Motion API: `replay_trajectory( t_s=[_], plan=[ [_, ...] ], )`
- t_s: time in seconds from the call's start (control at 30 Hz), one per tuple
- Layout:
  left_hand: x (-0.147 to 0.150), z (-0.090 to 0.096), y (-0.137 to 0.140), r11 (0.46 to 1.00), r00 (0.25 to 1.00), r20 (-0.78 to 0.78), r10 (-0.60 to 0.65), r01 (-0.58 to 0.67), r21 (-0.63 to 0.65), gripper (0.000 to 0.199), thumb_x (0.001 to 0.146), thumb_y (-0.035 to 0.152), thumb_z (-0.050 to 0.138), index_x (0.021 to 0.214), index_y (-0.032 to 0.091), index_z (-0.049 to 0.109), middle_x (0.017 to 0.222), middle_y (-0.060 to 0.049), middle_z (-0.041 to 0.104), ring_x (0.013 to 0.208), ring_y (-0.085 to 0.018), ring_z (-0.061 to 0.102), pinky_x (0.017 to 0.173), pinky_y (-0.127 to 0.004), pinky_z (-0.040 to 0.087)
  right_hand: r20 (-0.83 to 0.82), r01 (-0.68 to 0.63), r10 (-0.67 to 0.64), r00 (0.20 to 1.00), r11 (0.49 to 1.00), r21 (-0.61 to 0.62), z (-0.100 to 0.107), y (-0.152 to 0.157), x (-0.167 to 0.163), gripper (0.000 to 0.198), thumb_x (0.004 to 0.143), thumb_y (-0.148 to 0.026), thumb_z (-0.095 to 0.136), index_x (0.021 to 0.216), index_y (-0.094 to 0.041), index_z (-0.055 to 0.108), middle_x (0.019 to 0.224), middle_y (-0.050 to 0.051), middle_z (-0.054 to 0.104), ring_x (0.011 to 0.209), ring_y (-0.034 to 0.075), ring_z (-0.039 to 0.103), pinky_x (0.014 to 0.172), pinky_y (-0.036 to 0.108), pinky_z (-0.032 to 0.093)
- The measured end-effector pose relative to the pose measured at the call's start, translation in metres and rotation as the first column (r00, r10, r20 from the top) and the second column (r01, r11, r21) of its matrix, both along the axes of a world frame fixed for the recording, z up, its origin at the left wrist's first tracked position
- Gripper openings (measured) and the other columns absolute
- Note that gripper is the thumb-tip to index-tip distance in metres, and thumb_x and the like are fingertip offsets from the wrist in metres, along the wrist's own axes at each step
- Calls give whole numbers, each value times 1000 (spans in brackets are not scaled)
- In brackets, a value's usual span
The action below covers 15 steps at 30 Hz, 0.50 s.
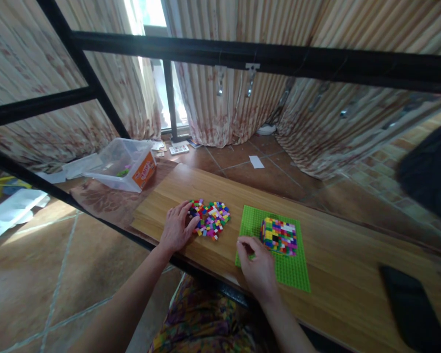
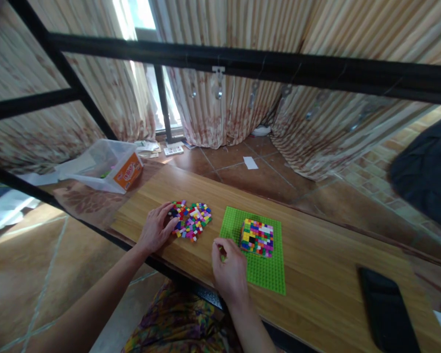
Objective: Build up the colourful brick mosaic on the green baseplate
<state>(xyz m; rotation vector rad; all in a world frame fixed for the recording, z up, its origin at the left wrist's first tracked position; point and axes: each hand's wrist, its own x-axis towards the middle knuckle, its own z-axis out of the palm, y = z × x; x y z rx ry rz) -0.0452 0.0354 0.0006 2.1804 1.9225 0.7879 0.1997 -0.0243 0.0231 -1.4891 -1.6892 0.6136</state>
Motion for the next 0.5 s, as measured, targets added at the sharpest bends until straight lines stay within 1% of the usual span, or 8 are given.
replay_trajectory(
  t_s=[0.1, 0.17, 0.23, 0.33, 0.4, 0.5],
  plan=[
    [-1, -1, 1, 1000, 1000, 0, -7, 7, 9, 49, 92, 47, 44, 131, 18, 49, 136, -14, 53, 128, -27, 47, 108, -47, 34, -57, 106, -107, 993, 994, -14, 3, -19, 21, 24, 89, -36, 50, 93, -22, 70, 95, 6, 72, 84, 18, 67, 76, 29, 52],
    [-1, -1, 1, 1000, 1000, -4, -5, 5, 8, 48, 92, 47, 44, 131, 19, 49, 136, -13, 53, 127, -27, 48, 107, -47, 35, -65, 190, -191, 979, 981, -21, 3, -28, 38, 25, 87, -38, 53, 95, -23, 71, 98, 6, 73, 88, 19, 68, 79, 31, 52],
    [-1, 0, 1, 1000, 1000, -10, 0, 0, 3, 48, 92, 47, 44, 131, 19, 50, 135, -13, 54, 127, -28, 48, 107, -47, 35, -45, 274, -275, 960, 961, -25, 2, -34, 57, 26, 86, -41, 55, 96, -23, 71, 96, 6, 74, 87, 20, 69, 79, 31, 52],
    [-1, 0, 1, 1000, 1000, -11, 0, 0, 8, 49, 91, 47, 44, 130, 19, 50, 135, -13, 54, 127, -28, 48, 107, -47, 35, 27, 394, -394, 919, 919, -3, 3, -34, 82, 28, 85, -44, 57, 95, -21, 71, 93, 7, 74, 83, 21, 69, 75, 31, 52],
    [-1, 1, 2, 1000, 1000, -10, -4, 4, 16, 49, 91, 48, 43, 130, 19, 50, 134, -13, 54, 126, -28, 48, 106, -46, 36, 56, 427, -427, 902, 904, 25, 4, -30, 93, 28, 85, -44, 57, 93, -21, 71, 93, 7, 73, 84, 21, 68, 77, 32, 51],
    [-1, 0, 2, 1000, 1000, -15, -3, 4, 18, 49, 91, 49, 43, 130, 19, 50, 134, -13, 55, 126, -28, 49, 106, -46, 36, 36, 390, -394, 918, 916, 91, 2, -21, 101, 26, 85, -42, 57, 91, -21, 71, 98, 8, 70, 92, 21, 65, 87, 37, 49]
  ],
)
